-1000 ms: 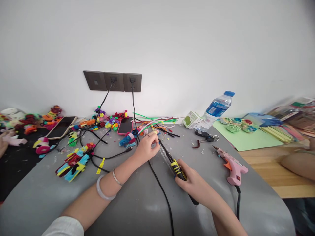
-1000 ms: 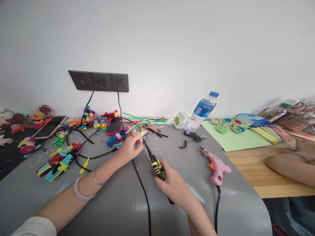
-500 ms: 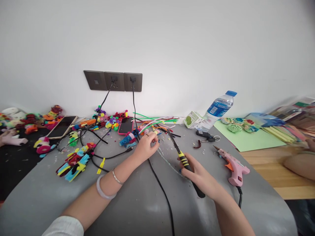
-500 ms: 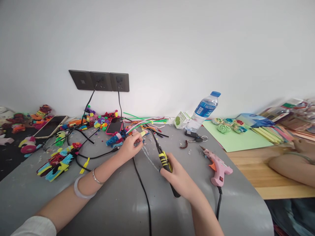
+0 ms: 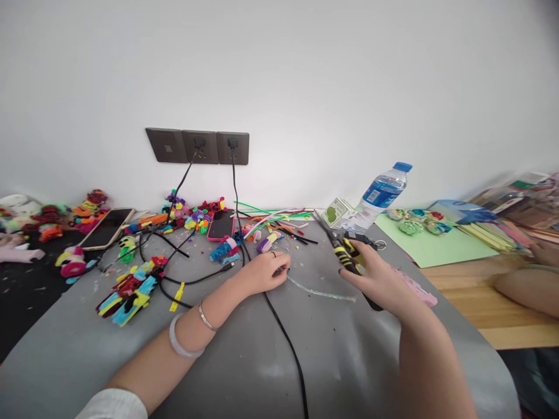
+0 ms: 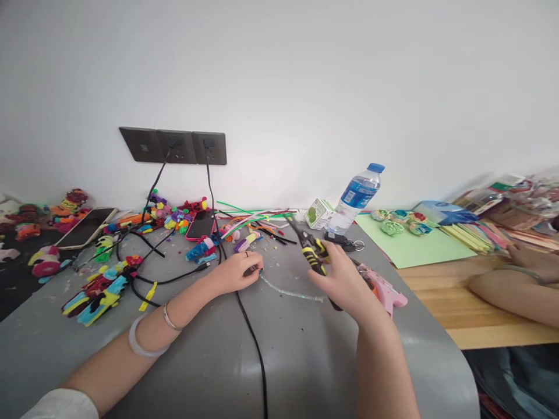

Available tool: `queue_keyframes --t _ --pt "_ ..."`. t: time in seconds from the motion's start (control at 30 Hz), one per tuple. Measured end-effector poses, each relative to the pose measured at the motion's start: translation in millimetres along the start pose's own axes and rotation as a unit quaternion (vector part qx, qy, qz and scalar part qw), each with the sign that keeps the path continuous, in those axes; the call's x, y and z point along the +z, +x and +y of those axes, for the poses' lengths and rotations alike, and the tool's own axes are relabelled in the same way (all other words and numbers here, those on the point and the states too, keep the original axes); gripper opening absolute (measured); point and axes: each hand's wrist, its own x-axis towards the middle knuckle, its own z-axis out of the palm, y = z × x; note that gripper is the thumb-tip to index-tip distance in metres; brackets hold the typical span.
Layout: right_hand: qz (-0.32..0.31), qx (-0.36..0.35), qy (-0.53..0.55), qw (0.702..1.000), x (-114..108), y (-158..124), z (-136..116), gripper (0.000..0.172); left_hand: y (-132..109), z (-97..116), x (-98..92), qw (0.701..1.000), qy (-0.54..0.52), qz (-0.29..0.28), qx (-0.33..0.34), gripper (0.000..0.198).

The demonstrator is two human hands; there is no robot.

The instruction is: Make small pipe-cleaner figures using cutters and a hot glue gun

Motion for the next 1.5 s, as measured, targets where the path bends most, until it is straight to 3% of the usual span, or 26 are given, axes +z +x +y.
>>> queue_keyframes --t 0.13,0.37,0.5,0.63,0.83,0.97,1.17,1.5 --pt "-0.064 -0.042 -0.145 0.986 7.5 -0.2 18.8 0.058 0.6 -1.2 -2.1 0.997 0.049 0.042 -0.037 0.015" --pt "-0.053 -0.049 -0.214 0.974 34.4 -5.6 30.0 0.064 0.8 -5.9 -1.6 0.991 0.056 0.117 -0.017 0.013" --pt "-0.030 -0.061 -0.174 0.982 34.8 -7.5 26.1 0.055 1.5 -6.6 -1.4 0.991 0.026 0.133 -0.013 0.013" --pt "0.019 -0.139 -0.037 0.989 33.6 -5.9 0.7 0.036 2.2 -4.4 -2.8 0.992 0.009 0.123 -0.014 0.012" --pt "0.037 -0.189 0.119 0.974 64.0 4.5 -41.9 0.014 3.6 -4.0 -2.6 0.993 -0.025 0.118 -0.006 0.013" --pt "0.074 -0.159 0.132 0.976 79.9 10.1 -45.3 0.007 4.2 -4.8 -2.5 0.991 -0.028 0.131 -0.005 0.013" --pt "0.029 -0.164 0.171 0.971 75.3 12.4 -40.7 0.009 4.6 -7.4 -3.7 0.992 -0.012 0.127 -0.018 0.012" --pt "0.017 -0.157 0.005 0.987 78.4 12.8 -10.9 0.016 1.0 -29.9 -9.4 0.950 0.234 0.141 -0.151 0.026"
